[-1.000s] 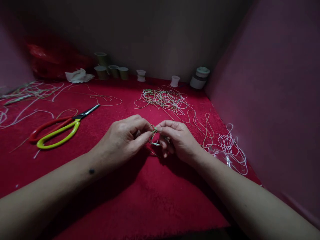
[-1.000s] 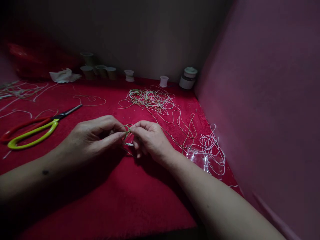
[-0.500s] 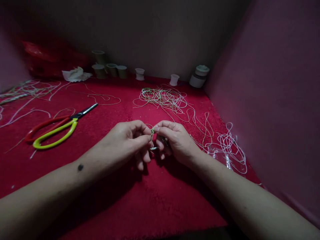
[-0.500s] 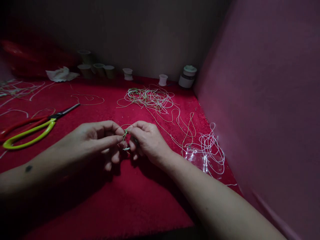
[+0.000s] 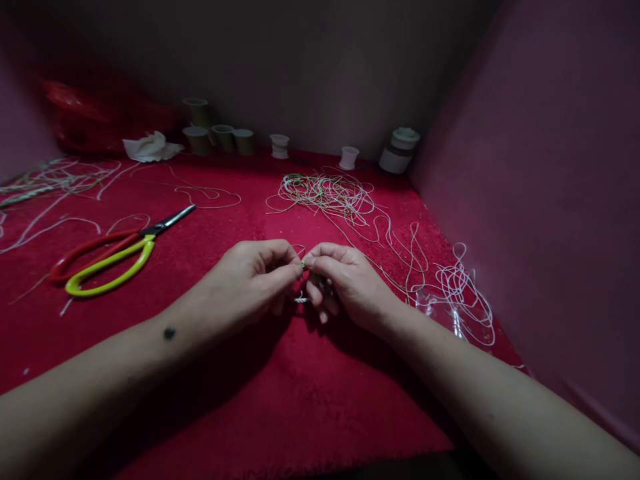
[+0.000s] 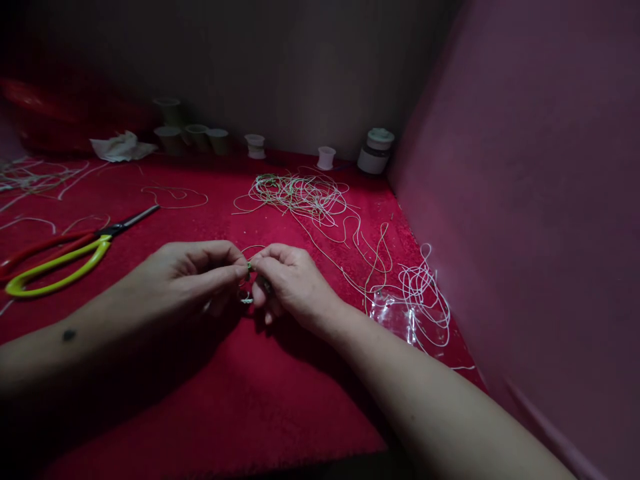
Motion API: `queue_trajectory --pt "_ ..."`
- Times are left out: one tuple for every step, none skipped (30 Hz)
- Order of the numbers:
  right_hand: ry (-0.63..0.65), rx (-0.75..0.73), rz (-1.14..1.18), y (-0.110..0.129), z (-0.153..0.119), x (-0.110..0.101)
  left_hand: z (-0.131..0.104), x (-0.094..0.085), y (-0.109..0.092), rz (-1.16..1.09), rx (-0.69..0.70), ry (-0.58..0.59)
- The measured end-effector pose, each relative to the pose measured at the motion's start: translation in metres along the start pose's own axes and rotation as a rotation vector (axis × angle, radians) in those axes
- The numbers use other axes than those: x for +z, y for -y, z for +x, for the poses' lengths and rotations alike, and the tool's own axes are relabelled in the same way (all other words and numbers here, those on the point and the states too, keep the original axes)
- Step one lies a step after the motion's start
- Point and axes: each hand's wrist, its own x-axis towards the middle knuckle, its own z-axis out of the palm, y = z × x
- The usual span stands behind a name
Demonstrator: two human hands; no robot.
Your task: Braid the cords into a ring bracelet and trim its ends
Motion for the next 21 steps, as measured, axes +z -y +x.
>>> queue_trajectory --pt "0.012 0.0 -0.001 0.0 -0.0002 -0.0001 0.0003 -0.002 -0.0003 -0.025 -0.034 0.021" --pt "0.025 0.001 -0.004 0.0002 -0.0004 -0.0003 0.0007 -0.0039 0.0 -0.048 -0.063 0.037" --pt "0.038 0.004 -0.006 0.0004 -0.0007 -0.0003 0.0012 -0.0057 0.0011 -0.071 -0.084 0.049" --pt "0.048 0.007 -0.009 0.0007 -0.0009 -0.0004 0.0018 -0.0073 0.0027 -0.092 -0.097 0.064" --pt "0.057 0.012 -0.013 0.0011 -0.0011 -0.0004 0.0025 -0.0085 0.0045 -0.116 -0.106 0.074" --pt "0.06 0.018 -0.016 0.0015 -0.0012 -0.0004 0.003 -0.0094 0.0063 -0.14 -0.112 0.076" --pt "0.062 0.023 -0.019 0.0018 -0.0013 -0.0004 0.0035 -0.0099 0.0077 -0.165 -0.118 0.075" --pt "0.064 0.027 -0.022 0.002 -0.0012 -0.0004 0.0039 -0.01 0.0086 -0.19 -0.126 0.077" --pt "0.064 0.029 -0.023 0.002 -0.001 -0.0004 0.0041 -0.0098 0.0087 -0.218 -0.134 0.077" --pt "0.066 0.029 -0.023 0.002 -0.0008 -0.0005 0.0043 -0.0094 0.0081 -0.243 -0.144 0.077" --pt "0.071 0.027 -0.023 0.0019 -0.0006 -0.0006 0.0043 -0.0088 0.0069 -0.266 -0.154 0.078" --pt "0.077 0.023 -0.022 0.0017 -0.0004 -0.0008 0.0042 -0.0082 0.0054 -0.284 -0.165 0.078" --pt "0.083 0.02 -0.021 0.0017 -0.0002 -0.0009 0.004 -0.0077 0.0037 -0.295 -0.176 0.079" --pt "0.088 0.017 -0.018 0.0016 0.0 -0.0011 0.0039 -0.0071 0.0021 -0.302 -0.186 0.079" --pt "0.093 0.016 -0.016 0.0017 0.0001 -0.0012 0.0037 -0.0066 0.0009 -0.308 -0.194 0.078" --pt "0.095 0.016 -0.014 0.0018 0.0001 -0.0013 0.0037 -0.0063 0.0001 -0.314 -0.2 0.076" --pt "0.095 0.018 -0.014 0.002 0.0001 -0.0013 0.0037 -0.006 -0.0002 -0.317 -0.203 0.074" --pt "0.095 0.02 -0.015 0.0022 0.0001 -0.0012 0.0037 -0.0059 0.0 -0.318 -0.202 0.071" --pt "0.095 0.022 -0.017 0.0024 0.0001 -0.0009 0.0038 -0.0059 0.0004 -0.316 -0.201 0.068" --pt "0.095 0.025 -0.02 0.0025 0.0 -0.0006 0.0039 -0.0059 0.0009 -0.311 -0.2 0.065" --pt "0.095 0.026 -0.023 0.0026 0.0 -0.0002 0.0039 -0.006 0.0013 -0.304 -0.2 0.067"
